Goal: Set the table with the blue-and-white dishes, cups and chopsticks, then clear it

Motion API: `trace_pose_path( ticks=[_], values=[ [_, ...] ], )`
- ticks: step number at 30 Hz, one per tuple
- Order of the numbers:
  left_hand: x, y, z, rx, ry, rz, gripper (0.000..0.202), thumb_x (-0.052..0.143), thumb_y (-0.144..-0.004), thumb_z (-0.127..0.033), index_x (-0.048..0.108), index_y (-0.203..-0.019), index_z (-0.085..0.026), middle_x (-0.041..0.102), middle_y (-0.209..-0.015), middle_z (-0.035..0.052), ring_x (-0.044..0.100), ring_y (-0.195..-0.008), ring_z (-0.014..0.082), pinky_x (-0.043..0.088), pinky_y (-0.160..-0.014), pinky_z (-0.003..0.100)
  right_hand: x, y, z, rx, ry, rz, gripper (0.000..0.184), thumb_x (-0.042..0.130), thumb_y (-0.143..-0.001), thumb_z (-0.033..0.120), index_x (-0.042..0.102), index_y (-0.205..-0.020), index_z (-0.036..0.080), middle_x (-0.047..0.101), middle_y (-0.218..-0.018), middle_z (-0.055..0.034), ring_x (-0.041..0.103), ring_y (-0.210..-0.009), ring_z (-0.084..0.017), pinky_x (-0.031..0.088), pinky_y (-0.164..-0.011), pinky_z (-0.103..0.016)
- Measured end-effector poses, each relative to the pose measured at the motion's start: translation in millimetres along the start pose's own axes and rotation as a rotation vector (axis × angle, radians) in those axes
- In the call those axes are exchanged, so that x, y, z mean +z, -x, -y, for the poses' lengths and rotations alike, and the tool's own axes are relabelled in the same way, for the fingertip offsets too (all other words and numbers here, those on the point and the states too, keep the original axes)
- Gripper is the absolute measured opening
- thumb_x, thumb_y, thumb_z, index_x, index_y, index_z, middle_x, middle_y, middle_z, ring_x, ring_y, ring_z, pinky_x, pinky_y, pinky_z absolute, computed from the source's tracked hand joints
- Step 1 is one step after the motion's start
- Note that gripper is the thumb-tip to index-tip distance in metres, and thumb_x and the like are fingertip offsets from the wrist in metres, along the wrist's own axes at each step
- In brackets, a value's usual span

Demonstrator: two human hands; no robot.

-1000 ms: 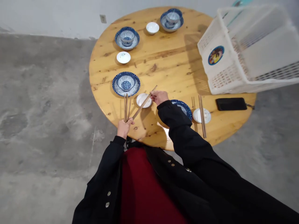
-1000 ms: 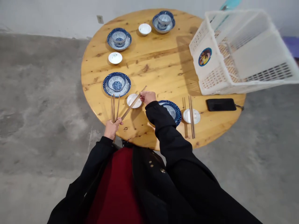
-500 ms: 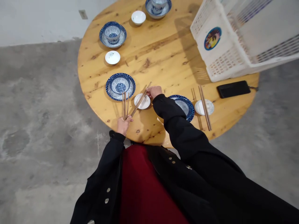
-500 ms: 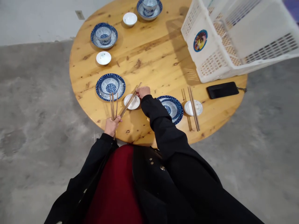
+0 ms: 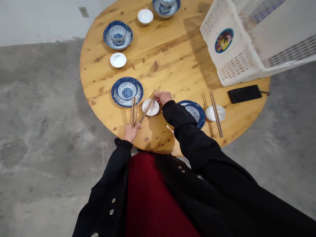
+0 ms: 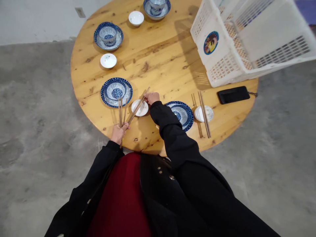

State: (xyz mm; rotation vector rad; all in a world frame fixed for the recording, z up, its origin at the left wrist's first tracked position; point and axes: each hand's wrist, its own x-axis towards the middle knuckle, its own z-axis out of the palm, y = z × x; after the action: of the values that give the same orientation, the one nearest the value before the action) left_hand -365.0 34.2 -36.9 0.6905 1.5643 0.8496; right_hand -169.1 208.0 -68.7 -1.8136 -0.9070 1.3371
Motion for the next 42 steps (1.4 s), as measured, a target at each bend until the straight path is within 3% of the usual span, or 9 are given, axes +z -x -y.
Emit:
trace_pose_path(
  ticks=[10, 17, 24, 28, 31, 34, 38, 42],
  values=[
    [6.7, 3, 1, -0.005, -0.039, -0.015, 0.024, 0.073, -0.073, -0.037, 0.068, -0.064, -0.014, 0.064, -0.064, 0.0034, 0.052, -0.061, 0.0138, 0.039, -0.060, 0.025, 3, 6, 6, 0.085, -0.023, -0.043, 0.032, 0.064, -0.087, 0.007, 0.053, -0.059, 0.018, 0.053, -0.051, 0.0032, 0.048, -0.042, -0.007, 0.036, -0.043, -0.018],
    [-3.5, 0, 5, 0.030, -0.101, -0.012, 0.035, 0.072, -0.075, -0.049, 0.072, -0.073, -0.014, 0.059, -0.057, 0.0008, 0.052, -0.059, 0.0148, 0.038, -0.057, 0.025, 0, 19, 9, 0.079, -0.061, -0.040, 0.031, 0.063, -0.087, 0.012, 0.053, -0.059, 0.017, 0.054, -0.052, 0.0028, 0.049, -0.042, -0.007, 0.037, -0.041, -0.017],
    [-14.0, -6, 11, 0.161, -0.153, -0.056, 0.034, 0.069, -0.076, -0.047, 0.074, -0.080, -0.013, 0.068, -0.074, 0.0041, 0.062, -0.077, 0.0188, 0.045, -0.072, 0.027, -6, 33, 12, 0.051, -0.095, -0.104, 0.030, 0.061, -0.087, 0.016, 0.051, -0.059, 0.017, 0.053, -0.053, 0.0030, 0.047, -0.044, -0.006, 0.036, -0.040, -0.017],
    [-16.4, -2, 12, 0.209, -0.195, -0.081, 0.031, 0.068, -0.077, -0.044, 0.074, -0.083, -0.014, 0.069, -0.077, 0.0044, 0.063, -0.080, 0.0188, 0.046, -0.076, 0.027, -15, 36, 16, -0.051, -0.061, -0.251, 0.023, 0.059, -0.083, 0.012, 0.054, -0.062, 0.018, 0.056, -0.057, 0.0017, 0.056, -0.053, -0.010, 0.045, -0.048, -0.019],
    [-24.7, 8, 5, 0.264, -0.199, -0.156, 0.031, 0.067, -0.080, -0.044, 0.073, -0.083, -0.014, 0.067, -0.075, 0.0034, 0.061, -0.075, 0.0161, 0.045, -0.071, 0.025, -23, 46, 21, -0.208, -0.087, -0.304, 0.011, 0.057, -0.081, 0.014, 0.059, -0.071, 0.018, 0.061, -0.068, 0.0017, 0.062, -0.064, -0.012, 0.052, -0.060, -0.022],
    [-36.3, 25, -10, 0.277, -0.122, -0.133, 0.038, 0.065, -0.083, -0.050, 0.073, -0.086, -0.013, 0.067, -0.075, 0.0033, 0.052, -0.060, 0.0104, 0.039, -0.058, 0.023, -26, 71, 27, -0.379, -0.162, -0.185, 0.005, 0.060, -0.082, 0.022, 0.064, -0.082, 0.018, 0.066, -0.077, 0.0011, 0.063, -0.065, -0.011, 0.055, -0.064, -0.024],
    [-44.0, 51, -34, 0.228, 0.036, 0.114, 0.054, 0.061, -0.085, -0.063, 0.074, -0.099, -0.012, 0.065, -0.073, 0.0027, 0.029, -0.041, 0.0031, 0.021, -0.041, 0.023, -15, 120, 39, -0.486, -0.175, 0.090, 0.022, 0.067, -0.083, 0.039, 0.069, -0.087, 0.018, 0.069, -0.075, -0.0006, 0.061, -0.060, -0.012, 0.055, -0.062, -0.026],
    [-42.6, 65, -45, 0.218, 0.111, 0.243, 0.059, 0.062, -0.083, -0.066, 0.075, -0.102, -0.012, 0.065, -0.072, 0.0039, 0.030, -0.041, 0.0024, 0.019, -0.040, 0.023, 10, 162, 53, -0.522, -0.168, 0.419, 0.036, 0.073, -0.079, 0.050, 0.071, -0.096, 0.019, 0.073, -0.086, -0.0032, 0.068, -0.075, -0.016, 0.058, -0.074, -0.031]
  ],
)
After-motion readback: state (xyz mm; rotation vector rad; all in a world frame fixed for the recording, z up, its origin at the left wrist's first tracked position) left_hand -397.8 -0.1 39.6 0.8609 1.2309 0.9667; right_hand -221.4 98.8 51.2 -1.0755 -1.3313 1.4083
